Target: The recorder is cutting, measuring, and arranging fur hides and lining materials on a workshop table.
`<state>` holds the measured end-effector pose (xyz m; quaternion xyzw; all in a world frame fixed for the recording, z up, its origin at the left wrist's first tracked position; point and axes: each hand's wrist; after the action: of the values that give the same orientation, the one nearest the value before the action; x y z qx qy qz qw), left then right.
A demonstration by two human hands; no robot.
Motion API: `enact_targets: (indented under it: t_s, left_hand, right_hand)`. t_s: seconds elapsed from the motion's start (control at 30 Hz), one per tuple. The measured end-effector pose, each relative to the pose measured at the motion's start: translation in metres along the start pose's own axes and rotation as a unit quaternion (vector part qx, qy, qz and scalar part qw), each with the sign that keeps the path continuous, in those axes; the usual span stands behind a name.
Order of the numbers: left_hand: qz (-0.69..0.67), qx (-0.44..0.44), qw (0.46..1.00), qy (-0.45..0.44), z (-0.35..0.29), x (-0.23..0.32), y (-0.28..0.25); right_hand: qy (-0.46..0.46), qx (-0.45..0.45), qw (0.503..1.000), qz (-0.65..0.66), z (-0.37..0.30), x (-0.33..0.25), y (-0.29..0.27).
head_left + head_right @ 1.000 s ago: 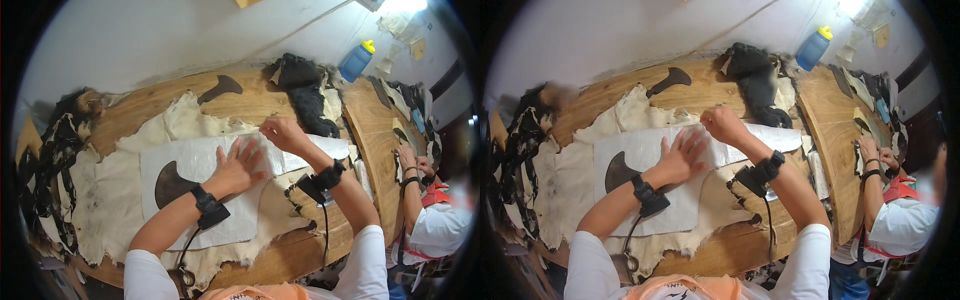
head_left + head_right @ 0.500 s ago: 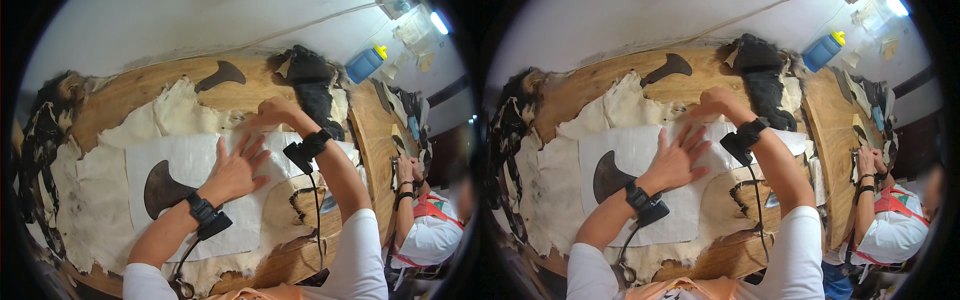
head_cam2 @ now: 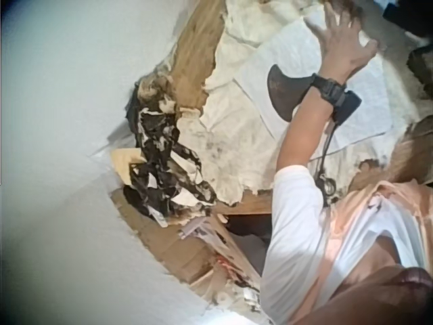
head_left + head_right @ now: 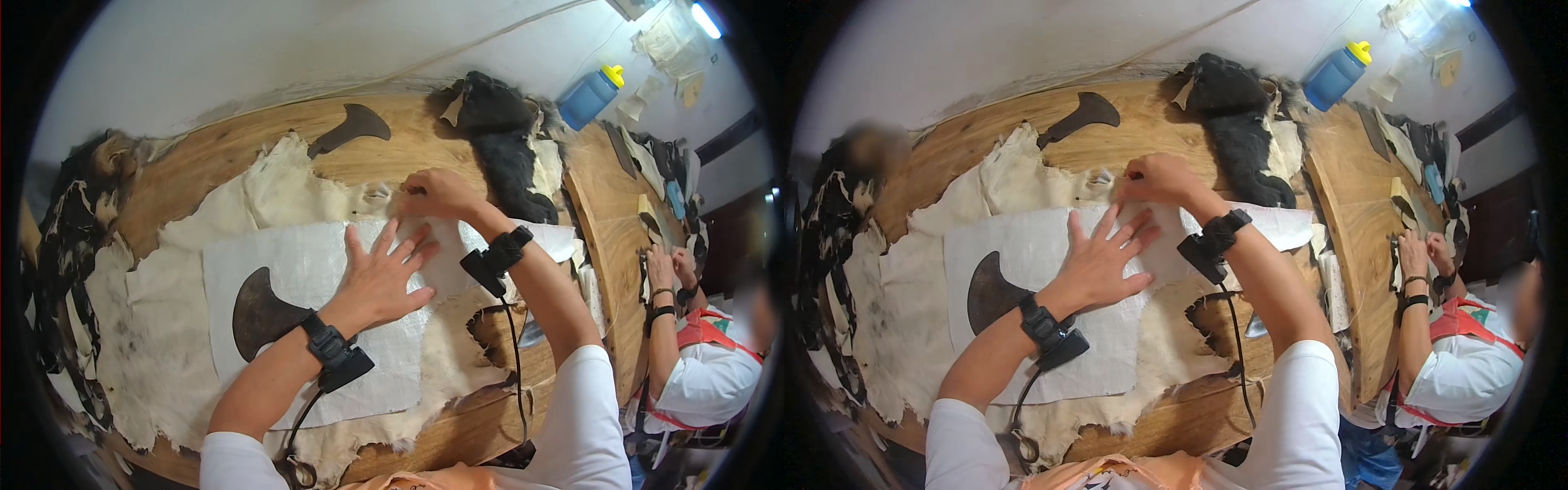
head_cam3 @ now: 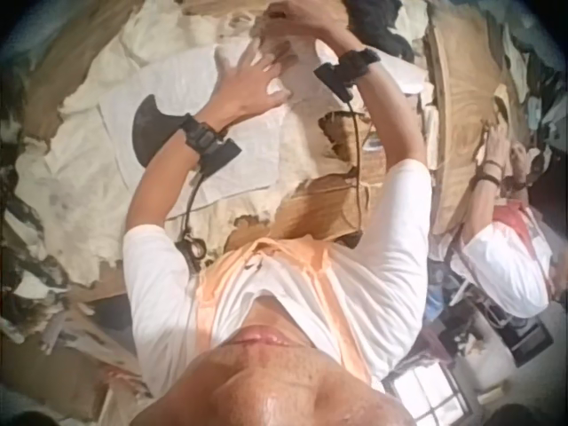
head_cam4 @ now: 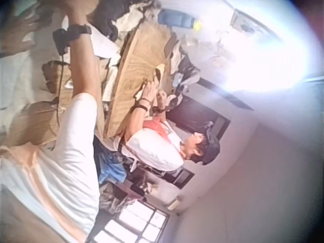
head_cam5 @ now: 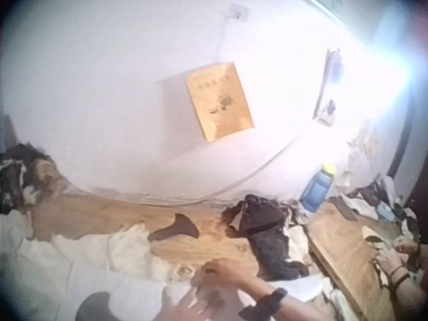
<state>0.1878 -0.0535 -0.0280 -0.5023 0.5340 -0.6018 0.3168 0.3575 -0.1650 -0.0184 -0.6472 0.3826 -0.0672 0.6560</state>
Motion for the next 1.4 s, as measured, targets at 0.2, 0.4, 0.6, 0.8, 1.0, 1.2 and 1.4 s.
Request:
enact_targets:
  t_s: [0.2,0.4,0.6,0.8,1.0,1.2,1.4]
  left_hand:
    - [-0.001,-0.040,0.999,-0.006,0.001,0.004,-0.007]
    - [0.005,-0.018,1.000,-0.003,0.002,0.001,-0.001]
    - [-0.002,-0.022,1.000,0.004,0.002,0.003,-0.004]
    - [-0.001,-0.023,1.000,0.001,0.001,0.002,-0.003]
    - [0.003,-0.019,1.000,0.004,0.003,0.003,-0.002]
    - [0.000,0.000,1.000,0.021,0.000,0.002,-0.002]
    - [-0.014,0.007,0.999,0.028,0.000,-0.001,0.000]
  right_hand:
    - [-0.048,0.119,0.990,-0.061,0.012,0.006,0.016]
    - [0.075,0.026,0.996,0.049,0.023,0.010,-0.002]
    - [0.136,-0.073,0.982,0.109,-0.011,0.031,-0.025]
    - [0.141,-0.110,0.976,0.121,-0.028,0.021,-0.042]
    - [0.120,-0.032,0.990,0.062,-0.035,0.032,-0.032]
    - [0.131,0.118,0.983,-0.048,-0.031,0.025,-0.007]
    - [0.208,0.096,0.973,0.004,-0.036,0.035,-0.017]
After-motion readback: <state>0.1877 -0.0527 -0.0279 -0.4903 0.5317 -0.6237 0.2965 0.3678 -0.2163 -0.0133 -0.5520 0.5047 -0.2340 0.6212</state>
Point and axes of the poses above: each hand's wrist, its own z-axis towards the middle knuckle, its own y-axis out of the palm, x = y × z, and after that the axes turned 7 degrees about -x, right-handed
